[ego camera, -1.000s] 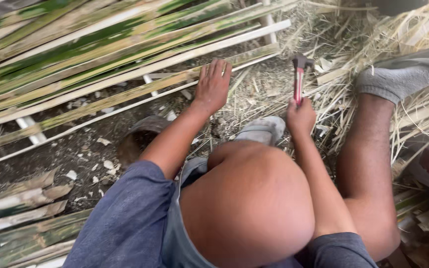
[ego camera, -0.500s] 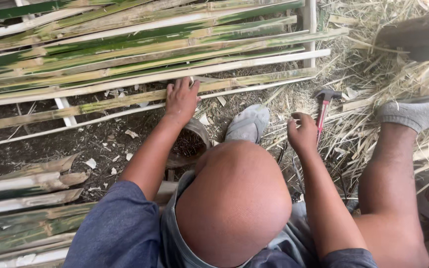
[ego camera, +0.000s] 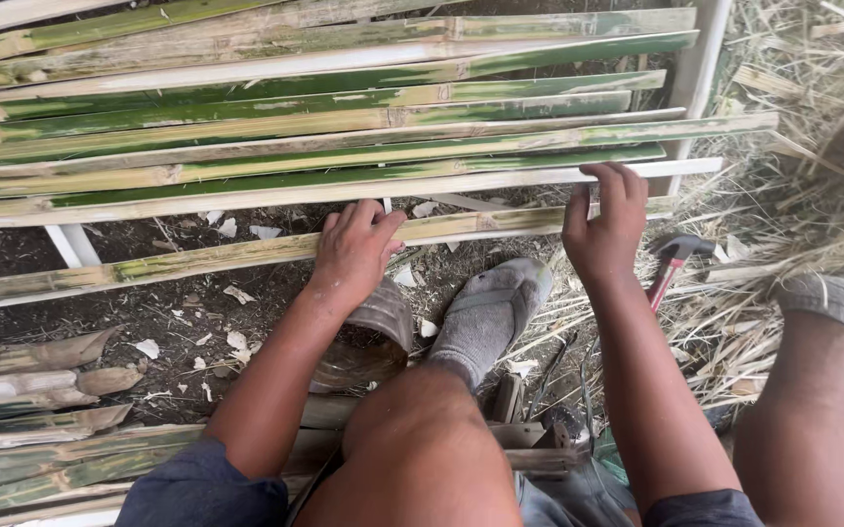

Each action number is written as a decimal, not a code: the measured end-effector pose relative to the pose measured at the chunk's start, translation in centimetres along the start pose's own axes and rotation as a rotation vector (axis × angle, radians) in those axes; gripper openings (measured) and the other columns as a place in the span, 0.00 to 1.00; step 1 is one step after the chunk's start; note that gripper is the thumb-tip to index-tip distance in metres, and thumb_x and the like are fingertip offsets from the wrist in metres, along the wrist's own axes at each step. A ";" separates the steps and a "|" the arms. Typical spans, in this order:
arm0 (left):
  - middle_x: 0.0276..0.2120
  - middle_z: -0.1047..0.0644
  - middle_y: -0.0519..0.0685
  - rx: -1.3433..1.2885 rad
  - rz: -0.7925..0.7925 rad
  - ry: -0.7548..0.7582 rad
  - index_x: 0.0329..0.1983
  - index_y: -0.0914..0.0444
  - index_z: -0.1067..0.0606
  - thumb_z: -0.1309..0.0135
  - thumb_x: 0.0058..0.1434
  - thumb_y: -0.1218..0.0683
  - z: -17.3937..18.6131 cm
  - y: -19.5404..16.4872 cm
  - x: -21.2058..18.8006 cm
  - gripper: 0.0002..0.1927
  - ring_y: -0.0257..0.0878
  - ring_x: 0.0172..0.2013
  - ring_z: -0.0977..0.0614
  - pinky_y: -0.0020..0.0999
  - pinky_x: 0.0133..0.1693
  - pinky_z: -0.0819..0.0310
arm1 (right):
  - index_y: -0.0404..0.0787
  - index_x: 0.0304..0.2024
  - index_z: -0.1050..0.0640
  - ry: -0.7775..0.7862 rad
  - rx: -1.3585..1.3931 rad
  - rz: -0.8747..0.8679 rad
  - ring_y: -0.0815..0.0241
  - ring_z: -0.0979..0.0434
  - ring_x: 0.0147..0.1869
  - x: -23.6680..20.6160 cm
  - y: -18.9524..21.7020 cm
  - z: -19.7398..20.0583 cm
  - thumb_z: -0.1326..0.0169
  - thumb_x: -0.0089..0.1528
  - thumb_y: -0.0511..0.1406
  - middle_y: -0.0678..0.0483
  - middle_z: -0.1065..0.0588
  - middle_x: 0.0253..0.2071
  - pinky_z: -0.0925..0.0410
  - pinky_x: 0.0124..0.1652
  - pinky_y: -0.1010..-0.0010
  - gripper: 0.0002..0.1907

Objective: The person gathers bamboo strips and places them into a rectangular frame. They use a hammer to tap the strips into place, adjusting their positions to fit within the frame structure.

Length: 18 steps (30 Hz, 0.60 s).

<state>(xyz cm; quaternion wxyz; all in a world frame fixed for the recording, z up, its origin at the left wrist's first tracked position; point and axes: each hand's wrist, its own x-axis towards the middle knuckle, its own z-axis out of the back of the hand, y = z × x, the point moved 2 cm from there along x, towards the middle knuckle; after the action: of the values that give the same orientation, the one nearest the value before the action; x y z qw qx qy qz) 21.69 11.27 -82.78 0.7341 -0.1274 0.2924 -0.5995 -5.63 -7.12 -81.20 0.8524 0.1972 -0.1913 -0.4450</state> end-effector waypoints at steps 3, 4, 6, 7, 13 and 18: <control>0.42 0.25 0.50 0.001 -0.021 -0.050 0.55 0.61 0.22 0.38 0.61 0.51 0.7 0.0 0.2 0.20 0.46 0.44 0.22 0.45 0.47 0.28 | 0.36 0.54 0.24 0.053 -0.030 0.096 0.41 0.29 0.59 2.8 0.6 -0.8 0.42 0.66 0.27 0.44 0.26 0.53 0.35 0.58 0.52 0.13; 0.43 0.24 0.50 -0.025 -0.012 -0.085 0.55 0.61 0.22 0.38 0.65 0.51 1.1 0.2 0.6 0.18 0.45 0.44 0.21 0.44 0.48 0.26 | 0.36 0.54 0.24 0.078 -0.017 0.121 0.41 0.29 0.59 3.5 0.9 -1.1 0.41 0.66 0.27 0.44 0.26 0.53 0.35 0.58 0.52 0.13; 0.45 0.23 0.51 -0.029 -0.026 -0.182 0.55 0.62 0.23 0.39 0.68 0.52 2.3 0.9 1.9 0.15 0.45 0.46 0.21 0.42 0.49 0.23 | 0.37 0.52 0.23 0.095 -0.015 0.164 0.41 0.29 0.58 4.6 1.7 -1.7 0.40 0.64 0.27 0.45 0.26 0.52 0.36 0.58 0.52 0.14; 0.46 0.22 0.53 -0.007 -0.053 -0.249 0.54 0.63 0.23 0.40 0.68 0.53 3.4 1.7 3.0 0.15 0.46 0.47 0.20 0.42 0.49 0.23 | 0.38 0.51 0.23 0.081 -0.030 0.183 0.41 0.29 0.57 5.1 2.0 -2.0 0.40 0.63 0.27 0.46 0.26 0.51 0.36 0.57 0.52 0.14; 0.59 0.29 0.57 0.331 -0.089 -0.538 0.62 0.66 0.24 0.38 0.68 0.55 11.1 9.3 12.7 0.21 0.55 0.57 0.28 0.52 0.57 0.35 | 0.38 0.53 0.24 0.046 0.021 0.170 0.42 0.29 0.60 8.5 1.7 -3.1 0.42 0.65 0.25 0.45 0.27 0.55 0.34 0.59 0.53 0.14; 0.57 0.29 0.49 0.361 -0.103 -0.501 0.61 0.60 0.22 0.36 0.72 0.53 11.9 12.3 14.2 0.16 0.48 0.62 0.30 0.50 0.63 0.43 | 0.36 0.65 0.33 -0.016 -0.129 0.242 0.38 0.35 0.69 14.7 -1.4 -2.5 0.44 0.68 0.26 0.40 0.34 0.64 0.37 0.66 0.48 0.23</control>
<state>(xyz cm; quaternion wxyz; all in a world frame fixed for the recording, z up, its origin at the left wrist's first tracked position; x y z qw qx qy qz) 40.13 -1.18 -83.81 0.7628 -0.1533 -0.0158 -0.6280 2.40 -19.71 -81.80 0.9091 0.1140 -0.1915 -0.3518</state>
